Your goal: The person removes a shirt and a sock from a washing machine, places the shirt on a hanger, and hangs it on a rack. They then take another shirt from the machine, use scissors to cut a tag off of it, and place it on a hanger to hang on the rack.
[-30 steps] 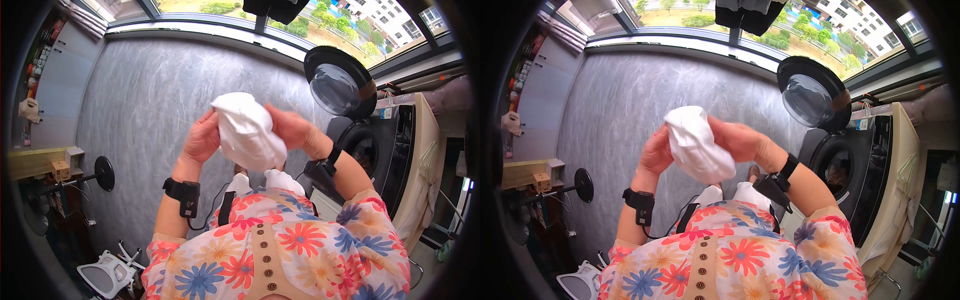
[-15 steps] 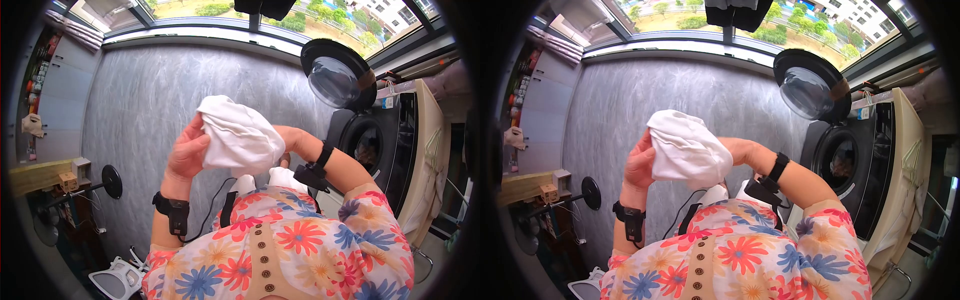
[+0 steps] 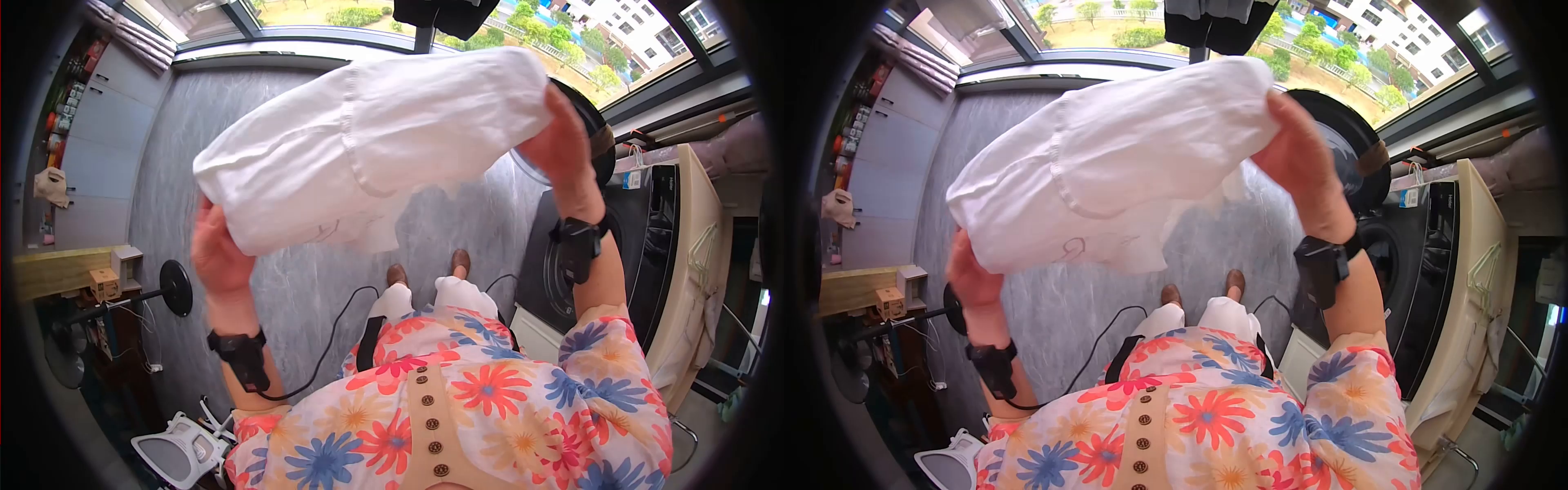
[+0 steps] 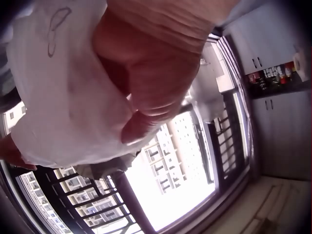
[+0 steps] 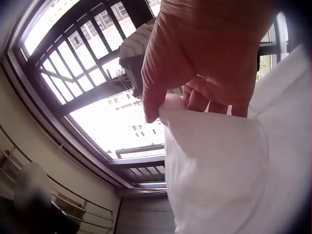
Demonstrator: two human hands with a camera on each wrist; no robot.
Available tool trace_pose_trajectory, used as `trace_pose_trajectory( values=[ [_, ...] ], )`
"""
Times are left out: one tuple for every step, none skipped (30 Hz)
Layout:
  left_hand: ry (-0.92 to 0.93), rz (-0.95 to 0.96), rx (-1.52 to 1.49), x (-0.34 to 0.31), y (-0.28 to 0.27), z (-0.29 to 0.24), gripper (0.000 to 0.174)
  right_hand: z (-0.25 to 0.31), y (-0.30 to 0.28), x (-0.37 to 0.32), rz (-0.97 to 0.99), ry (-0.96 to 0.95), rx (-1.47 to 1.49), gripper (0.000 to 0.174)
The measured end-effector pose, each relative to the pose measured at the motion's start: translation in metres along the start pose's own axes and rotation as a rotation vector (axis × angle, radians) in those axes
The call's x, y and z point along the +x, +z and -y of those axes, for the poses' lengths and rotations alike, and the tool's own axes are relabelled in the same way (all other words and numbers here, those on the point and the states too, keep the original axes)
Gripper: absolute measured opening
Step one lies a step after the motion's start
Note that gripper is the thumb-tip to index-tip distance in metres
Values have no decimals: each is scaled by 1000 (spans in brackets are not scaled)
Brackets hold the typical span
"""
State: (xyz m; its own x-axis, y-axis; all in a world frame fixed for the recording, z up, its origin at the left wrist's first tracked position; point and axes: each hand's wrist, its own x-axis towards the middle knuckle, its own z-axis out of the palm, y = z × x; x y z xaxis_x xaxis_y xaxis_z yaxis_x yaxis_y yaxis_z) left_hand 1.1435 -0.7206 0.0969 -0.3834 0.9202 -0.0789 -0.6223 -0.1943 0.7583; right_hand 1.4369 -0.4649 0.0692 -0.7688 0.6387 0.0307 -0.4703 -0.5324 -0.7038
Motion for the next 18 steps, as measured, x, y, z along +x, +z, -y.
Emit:
trace_pose_trajectory(
  values=[
    [11, 12, 2, 1, -12, 19, 51, -23, -14, -1, 43, 65, 9, 51],
    [-47, 16, -100, 0, -30, 44, 50, -32, 4, -5, 19, 182, -63, 46],
    [-109, 18, -202, 1, -39, 57, 49, -38, 20, -8, -10, 301, -135, 41],
    [-88, 44, -96, 4, -37, 45, 44, -26, 25, -9, -51, 263, -140, 36],
    [-99, 36, -103, 5, -39, 37, 44, -7, -7, -7, 73, 201, -78, 33],
    [-100, 53, -88, 5, -42, 30, 42, 5, -2, -10, -9, 170, -148, 34],
    [-91, 91, -64, 11, -39, 22, 41, 20, 3, -9, -81, 116, -225, 36],
    [-43, 113, -5, 14, -30, 16, 39, 24, -6, -11, -90, 166, -235, 34],
    [-42, 116, -5, 15, -28, 12, 39, 22, -7, -14, -90, 163, -236, 34],
    [-47, 130, 3, 18, -27, 7, 38, 19, -5, -18, -109, 174, -279, 33],
    [-54, 145, 14, 19, -28, 3, 38, 17, -5, -21, -129, 183, -319, 33],
    [-58, 148, 20, 19, -28, -1, 38, 20, -6, -21, -128, 237, -385, 31],
    [-58, 135, 80, 18, -29, -4, 37, 24, -11, -22, -134, 234, -378, 31],
    [-56, 124, 140, 17, -27, -4, 37, 31, -21, -22, -153, 286, -408, 29],
    [-60, 128, 143, 16, -24, -4, 37, 36, -25, -21, -170, 338, -440, 27],
    [-52, 82, 140, 14, -19, -3, 36, 37, -25, -20, -156, 320, -460, 25],
    [-43, 35, 139, 12, -14, -3, 35, 40, -23, -20, -157, 317, -457, 25],
    [-44, 38, 144, 11, -9, -5, 35, 47, -19, -20, -156, 208, -399, 27]
  ],
)
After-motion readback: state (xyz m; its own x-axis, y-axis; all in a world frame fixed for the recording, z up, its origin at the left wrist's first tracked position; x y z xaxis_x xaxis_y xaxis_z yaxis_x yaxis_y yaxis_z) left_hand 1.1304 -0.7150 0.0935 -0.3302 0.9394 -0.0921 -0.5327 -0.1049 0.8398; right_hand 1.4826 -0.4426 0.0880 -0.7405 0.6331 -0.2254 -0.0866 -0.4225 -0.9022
